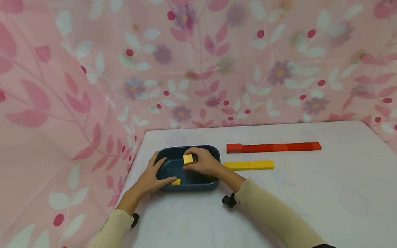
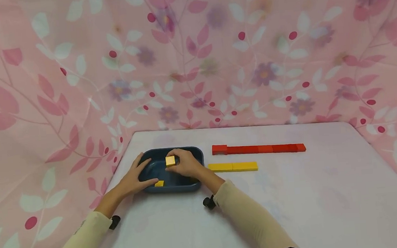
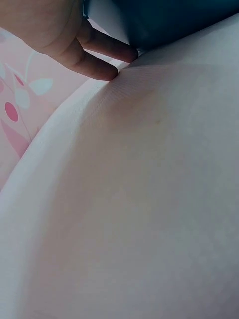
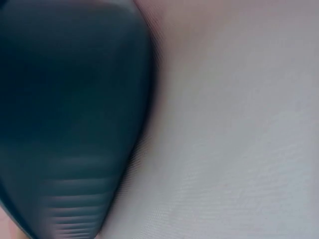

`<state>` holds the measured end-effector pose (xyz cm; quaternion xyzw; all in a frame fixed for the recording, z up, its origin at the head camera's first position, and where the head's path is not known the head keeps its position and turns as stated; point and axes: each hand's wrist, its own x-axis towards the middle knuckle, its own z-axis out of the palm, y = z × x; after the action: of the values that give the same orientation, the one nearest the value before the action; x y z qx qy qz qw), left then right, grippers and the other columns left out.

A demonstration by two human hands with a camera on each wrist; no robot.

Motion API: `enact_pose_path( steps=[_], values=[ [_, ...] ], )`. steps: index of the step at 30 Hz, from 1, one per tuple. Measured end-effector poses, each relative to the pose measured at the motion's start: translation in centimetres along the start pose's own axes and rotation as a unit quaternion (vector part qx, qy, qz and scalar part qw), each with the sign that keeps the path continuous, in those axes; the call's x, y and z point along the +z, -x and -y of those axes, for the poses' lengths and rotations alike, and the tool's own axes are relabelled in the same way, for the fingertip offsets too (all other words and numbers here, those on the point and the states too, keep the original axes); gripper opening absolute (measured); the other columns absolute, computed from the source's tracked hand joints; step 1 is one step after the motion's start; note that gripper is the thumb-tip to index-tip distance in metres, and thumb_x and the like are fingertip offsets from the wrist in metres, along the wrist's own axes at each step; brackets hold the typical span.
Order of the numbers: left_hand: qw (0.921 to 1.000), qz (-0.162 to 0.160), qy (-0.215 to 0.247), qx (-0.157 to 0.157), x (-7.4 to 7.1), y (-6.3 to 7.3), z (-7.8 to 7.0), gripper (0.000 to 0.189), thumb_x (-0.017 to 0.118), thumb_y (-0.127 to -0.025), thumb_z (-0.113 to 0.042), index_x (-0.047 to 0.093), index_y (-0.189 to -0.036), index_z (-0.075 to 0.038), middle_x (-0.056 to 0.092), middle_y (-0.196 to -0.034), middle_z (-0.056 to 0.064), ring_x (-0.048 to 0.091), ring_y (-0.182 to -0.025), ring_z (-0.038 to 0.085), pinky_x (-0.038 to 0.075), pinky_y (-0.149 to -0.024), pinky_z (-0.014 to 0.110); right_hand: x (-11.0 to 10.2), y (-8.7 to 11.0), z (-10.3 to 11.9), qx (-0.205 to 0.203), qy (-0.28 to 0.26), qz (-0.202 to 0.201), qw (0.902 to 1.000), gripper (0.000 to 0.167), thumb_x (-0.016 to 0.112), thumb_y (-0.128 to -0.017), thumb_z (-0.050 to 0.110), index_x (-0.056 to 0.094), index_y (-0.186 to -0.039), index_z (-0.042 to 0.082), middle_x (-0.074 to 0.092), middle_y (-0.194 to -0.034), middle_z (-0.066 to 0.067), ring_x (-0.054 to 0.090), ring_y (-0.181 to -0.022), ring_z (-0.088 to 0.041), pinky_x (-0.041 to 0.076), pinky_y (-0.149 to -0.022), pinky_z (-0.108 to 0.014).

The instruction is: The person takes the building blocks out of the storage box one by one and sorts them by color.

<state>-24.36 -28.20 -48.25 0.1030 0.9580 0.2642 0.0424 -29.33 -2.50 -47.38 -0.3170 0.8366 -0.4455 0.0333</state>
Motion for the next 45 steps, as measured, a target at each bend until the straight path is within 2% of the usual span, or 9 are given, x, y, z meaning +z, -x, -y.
enact_pose_path(
  steps=[5, 9, 13, 17, 27, 34, 39, 45],
  values=[
    [1.0, 0.004, 0.003, -0.004, 0.2, 0.0, 0.0, 0.103, 0.069, -0.077, -0.07, 0.028, -0.157, -0.019, -0.002, -0.168, 0.008, 0.023, -0.147, 0.044, 0.032, -0.109, 0.069, -0.6, 0.7, 0.7, -0.027, 0.037, 0.002, 0.999, 0.041, 0.081, -0.082, 0.029, 0.065, -0.118, 0.016, 0.061, -0.109, -0.002, 0.055, -0.079, -0.013, 0.052, -0.073, -0.019],
    [0.9999, 0.005, 0.003, -0.01, 0.3, -0.1, 0.0, 0.104, 0.068, -0.076, -0.073, 0.028, -0.157, -0.021, -0.003, -0.168, 0.006, 0.023, -0.147, 0.044, 0.032, -0.109, 0.069, -2.0, 1.5, 1.8, -0.046, 0.053, 0.013, 0.9975, 0.04, 0.081, -0.082, 0.03, 0.065, -0.117, 0.017, 0.06, -0.109, -0.001, 0.056, -0.084, -0.014, 0.053, -0.077, -0.019],
    [0.9999, 0.005, -0.002, -0.012, 0.1, 0.0, 0.0, 0.105, 0.068, -0.075, -0.073, 0.028, -0.157, -0.021, -0.003, -0.168, 0.006, 0.025, -0.147, 0.044, 0.032, -0.109, 0.069, -4.1, 2.7, 2.8, -0.034, 0.052, 0.021, 0.9979, 0.041, 0.082, -0.081, 0.029, 0.065, -0.117, 0.018, 0.06, -0.108, -0.001, 0.057, -0.087, -0.016, 0.055, -0.078, -0.022],
    [1.0, 0.004, -0.001, -0.003, -0.2, 0.2, 0.0, 0.103, 0.071, -0.076, -0.068, 0.03, -0.156, -0.018, -0.001, -0.167, 0.01, 0.025, -0.146, 0.045, 0.033, -0.108, 0.069, -6.0, 4.5, 2.9, -0.013, 0.052, 0.031, 0.9981, 0.04, 0.082, -0.082, 0.029, 0.065, -0.116, 0.019, 0.059, -0.108, -0.001, 0.057, -0.087, -0.016, 0.056, -0.077, -0.023],
    [0.9999, 0.009, 0.006, 0.011, 0.0, 0.2, -0.2, 0.102, 0.071, -0.077, -0.067, 0.031, -0.156, -0.017, -0.001, -0.167, 0.011, 0.026, -0.147, 0.044, 0.035, -0.108, 0.069, -10.0, 9.9, 0.4, 0.022, 0.061, 0.046, 0.9968, 0.034, 0.08, -0.083, 0.012, 0.062, -0.11, 0.02, 0.061, -0.111, 0.0, 0.059, -0.087, -0.018, 0.058, -0.075, -0.024],
    [1.0, 0.003, 0.005, 0.008, 0.1, 0.3, 0.0, 0.101, 0.069, -0.077, -0.069, 0.031, -0.156, -0.019, -0.001, -0.167, 0.009, 0.028, -0.146, 0.044, 0.036, -0.107, 0.068, -14.1, 13.0, -3.3, 0.08, 0.126, 0.037, 0.988, 0.035, 0.082, -0.079, 0.01, 0.062, -0.106, 0.019, 0.063, -0.107, -0.001, 0.057, -0.091, -0.018, 0.059, -0.077, -0.028],
    [1.0, 0.001, -0.002, 0.003, 0.0, 0.5, 0.4, 0.101, 0.07, -0.077, -0.069, 0.032, -0.156, -0.019, -0.001, -0.167, 0.009, 0.027, -0.146, 0.044, 0.036, -0.107, 0.069, -16.4, 14.6, -5.6, 0.094, 0.16, 0.027, 0.9823, 0.033, 0.082, -0.079, 0.009, 0.064, -0.107, 0.014, 0.066, -0.11, -0.007, 0.057, -0.089, -0.02, 0.058, -0.075, -0.028],
    [1.0, -0.001, 0.003, 0.007, 0.2, 0.3, 0.5, 0.103, 0.069, -0.076, -0.07, 0.03, -0.157, -0.02, -0.001, -0.167, 0.008, 0.027, -0.146, 0.044, 0.036, -0.107, 0.069, -17.9, 16.0, -7.2, 0.108, 0.178, 0.022, 0.9779, 0.032, 0.081, -0.08, 0.007, 0.064, -0.107, 0.011, 0.065, -0.11, -0.009, 0.055, -0.087, -0.021, 0.057, -0.073, -0.026]
  ],
)
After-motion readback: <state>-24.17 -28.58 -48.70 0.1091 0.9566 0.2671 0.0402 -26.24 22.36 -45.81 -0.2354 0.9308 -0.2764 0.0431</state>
